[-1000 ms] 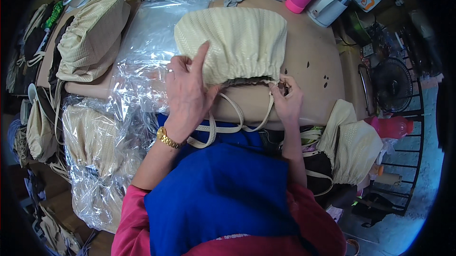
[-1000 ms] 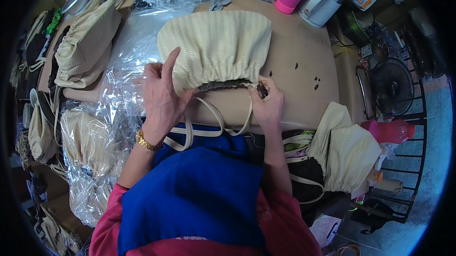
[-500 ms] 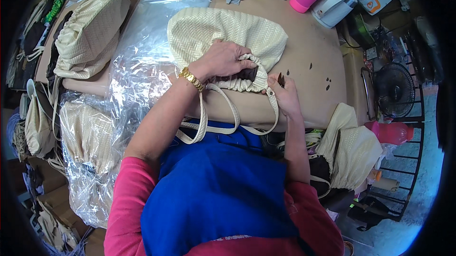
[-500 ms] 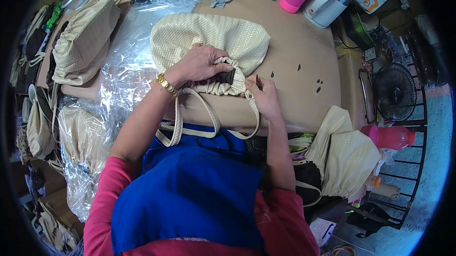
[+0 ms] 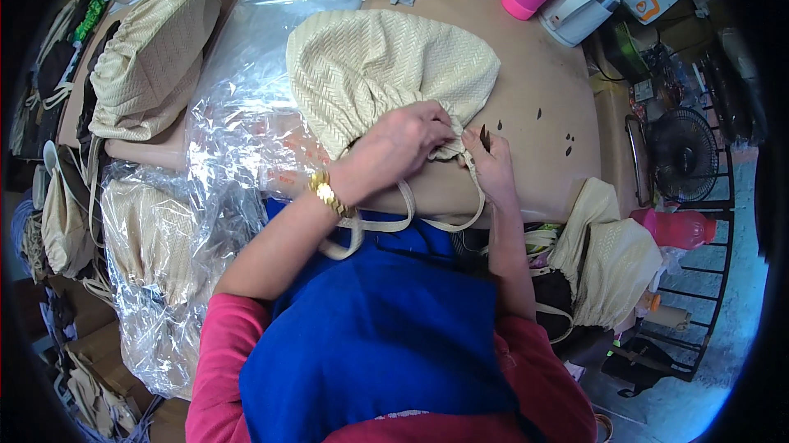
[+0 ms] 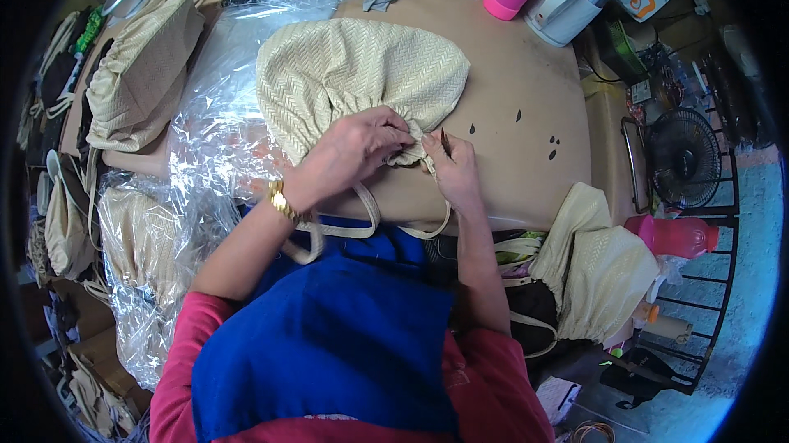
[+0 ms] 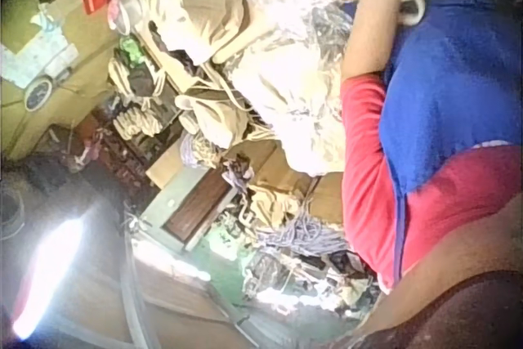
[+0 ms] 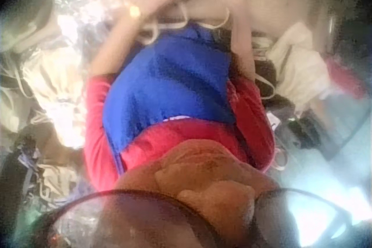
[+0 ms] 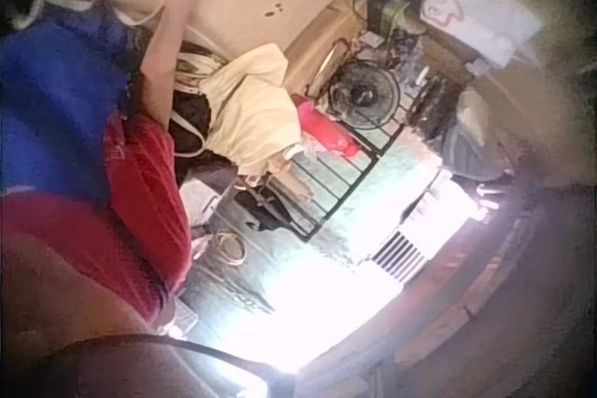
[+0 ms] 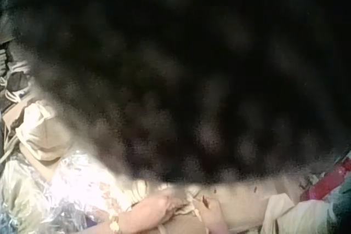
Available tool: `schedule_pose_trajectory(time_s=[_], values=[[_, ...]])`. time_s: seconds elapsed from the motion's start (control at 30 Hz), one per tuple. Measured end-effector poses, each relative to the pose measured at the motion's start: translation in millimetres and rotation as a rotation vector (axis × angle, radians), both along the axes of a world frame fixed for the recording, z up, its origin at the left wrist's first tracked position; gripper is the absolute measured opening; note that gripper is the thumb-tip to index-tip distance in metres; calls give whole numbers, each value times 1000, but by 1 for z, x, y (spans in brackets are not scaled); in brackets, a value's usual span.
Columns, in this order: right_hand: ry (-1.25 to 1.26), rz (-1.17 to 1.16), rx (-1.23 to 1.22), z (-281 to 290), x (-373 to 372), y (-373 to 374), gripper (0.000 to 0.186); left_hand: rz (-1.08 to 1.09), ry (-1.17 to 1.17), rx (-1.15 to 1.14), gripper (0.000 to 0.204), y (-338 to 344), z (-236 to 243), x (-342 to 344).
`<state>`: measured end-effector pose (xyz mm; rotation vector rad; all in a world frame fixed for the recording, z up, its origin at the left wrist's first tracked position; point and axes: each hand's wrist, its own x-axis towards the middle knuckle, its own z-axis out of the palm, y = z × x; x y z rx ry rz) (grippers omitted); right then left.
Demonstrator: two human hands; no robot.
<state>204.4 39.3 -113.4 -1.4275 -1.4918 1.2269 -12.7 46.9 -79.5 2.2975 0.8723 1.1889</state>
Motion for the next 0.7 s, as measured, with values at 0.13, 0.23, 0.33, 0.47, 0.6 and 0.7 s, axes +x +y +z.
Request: schedule_pose_trajectory(time_s=[0.13, 0.23, 0.33, 0.47, 0.6, 0.7], values=[[68, 6, -54, 9, -3, 0, 33, -95, -96, -203, 16, 20, -12, -2], [143, -1, -81, 7, -3, 0, 32, -102, -97, -222, 15, 24, -16, 4], [179, -16, -76, 1, -2, -1, 32, -57, -84, -119, 13, 20, -20, 8], [206, -25, -77, -1, -4, -1, 33, 39, -71, 109, 12, 6, -27, 15], [41, 103, -51, 6, 7, 3, 34, 126, 58, 204, 11, 5, -24, 22], [-330, 143, 101, 49, 15, 22, 36, 97, 10, 122, 11, 7, -26, 19]])
